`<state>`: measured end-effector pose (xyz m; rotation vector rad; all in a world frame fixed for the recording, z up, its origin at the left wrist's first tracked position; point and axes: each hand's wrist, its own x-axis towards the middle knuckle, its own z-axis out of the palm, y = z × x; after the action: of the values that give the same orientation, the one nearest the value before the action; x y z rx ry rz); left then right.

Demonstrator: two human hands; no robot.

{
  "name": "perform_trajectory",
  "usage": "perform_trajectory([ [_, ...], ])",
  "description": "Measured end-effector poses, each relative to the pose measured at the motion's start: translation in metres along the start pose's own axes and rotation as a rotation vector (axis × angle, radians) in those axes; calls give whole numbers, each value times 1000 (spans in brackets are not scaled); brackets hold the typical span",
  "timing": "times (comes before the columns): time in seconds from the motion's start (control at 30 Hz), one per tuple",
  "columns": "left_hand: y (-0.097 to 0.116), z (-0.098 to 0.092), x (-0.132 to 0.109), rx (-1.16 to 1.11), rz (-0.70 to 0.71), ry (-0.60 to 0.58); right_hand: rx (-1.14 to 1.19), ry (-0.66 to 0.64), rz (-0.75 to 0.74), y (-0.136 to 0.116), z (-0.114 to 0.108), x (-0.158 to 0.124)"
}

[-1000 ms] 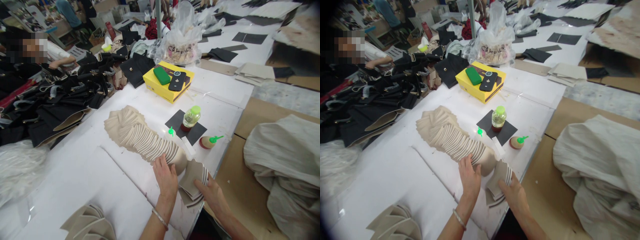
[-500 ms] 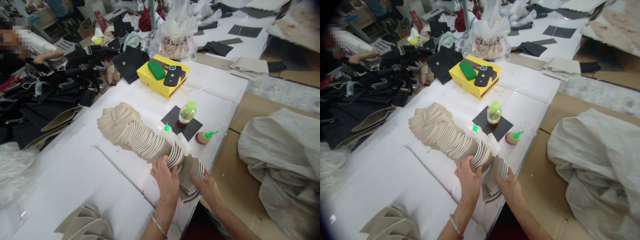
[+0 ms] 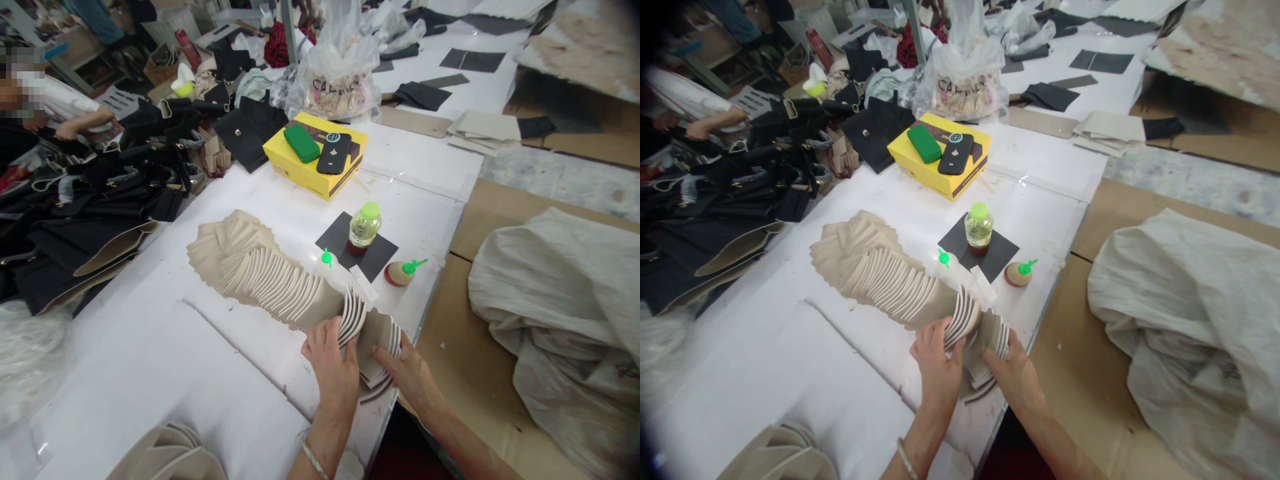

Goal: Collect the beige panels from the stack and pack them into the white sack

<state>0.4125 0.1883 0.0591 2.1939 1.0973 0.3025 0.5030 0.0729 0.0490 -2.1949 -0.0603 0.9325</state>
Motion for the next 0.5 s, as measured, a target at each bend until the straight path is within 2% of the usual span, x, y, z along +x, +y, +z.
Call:
perform_trajectory([
  [0.27, 6, 4, -15, -192, -74, -187, 81, 58, -102, -24, 12, 5],
  [0.5, -6, -6, -10, -274, 81, -243, -33, 108, -22, -34, 24, 23],
])
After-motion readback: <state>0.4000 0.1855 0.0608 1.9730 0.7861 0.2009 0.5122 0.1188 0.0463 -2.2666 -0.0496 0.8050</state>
